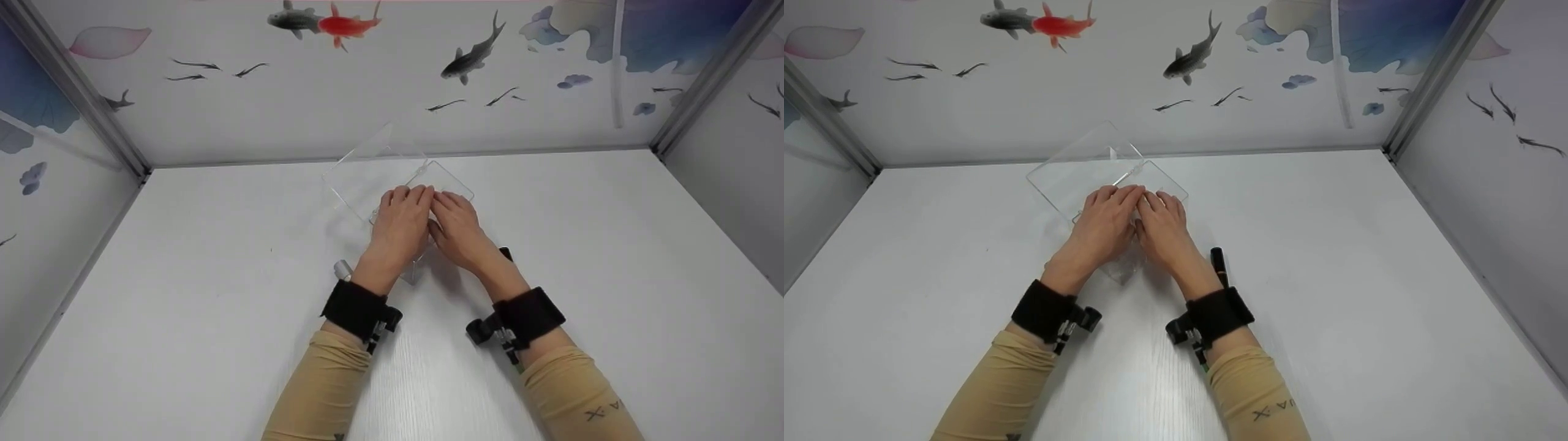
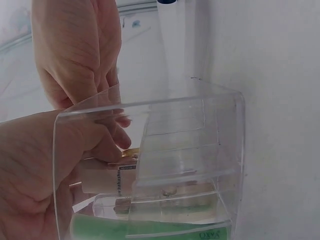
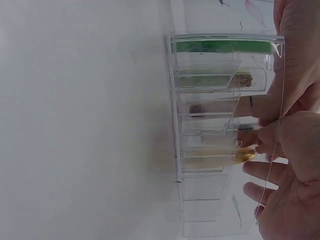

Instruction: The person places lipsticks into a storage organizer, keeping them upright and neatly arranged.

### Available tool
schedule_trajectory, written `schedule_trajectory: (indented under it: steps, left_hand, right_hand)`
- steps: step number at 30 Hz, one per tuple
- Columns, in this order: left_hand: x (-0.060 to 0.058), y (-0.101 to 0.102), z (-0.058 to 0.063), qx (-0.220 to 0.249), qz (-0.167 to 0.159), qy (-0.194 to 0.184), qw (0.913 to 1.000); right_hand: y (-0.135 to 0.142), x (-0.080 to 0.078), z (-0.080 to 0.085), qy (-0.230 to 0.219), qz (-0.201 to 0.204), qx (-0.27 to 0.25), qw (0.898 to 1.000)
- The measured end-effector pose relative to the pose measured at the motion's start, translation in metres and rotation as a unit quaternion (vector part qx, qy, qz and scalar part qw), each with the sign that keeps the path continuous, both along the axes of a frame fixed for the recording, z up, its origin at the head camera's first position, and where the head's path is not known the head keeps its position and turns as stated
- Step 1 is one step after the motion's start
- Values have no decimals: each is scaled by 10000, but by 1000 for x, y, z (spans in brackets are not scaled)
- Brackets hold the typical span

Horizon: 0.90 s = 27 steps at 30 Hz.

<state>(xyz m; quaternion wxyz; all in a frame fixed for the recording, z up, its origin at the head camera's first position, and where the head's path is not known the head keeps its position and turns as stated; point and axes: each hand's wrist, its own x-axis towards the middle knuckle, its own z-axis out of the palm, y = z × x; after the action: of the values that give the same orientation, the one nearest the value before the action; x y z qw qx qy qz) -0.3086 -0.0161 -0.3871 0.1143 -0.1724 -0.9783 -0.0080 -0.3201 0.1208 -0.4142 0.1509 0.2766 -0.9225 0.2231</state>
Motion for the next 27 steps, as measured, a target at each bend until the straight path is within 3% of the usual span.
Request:
schedule_trajectory:
  steps: [7,13,20,27]
  left_hand:
    - [1,-1,3,249,-68,-72,9996]
    - [2,-7,11,758,-174,-51,9970]
    - [11,-20,25,1225,-253,113,9921]
    - [24,-41,36,1585,-186,-158,9871]
  right_hand:
    - [0,2,3,-154,-64,-7,9999]
    - [1,5,10,-433,-233,-190,9986]
    - [-1,13,20,-256,-275,-295,9989]
    - [-6,24,30,-6,178,-397,9991]
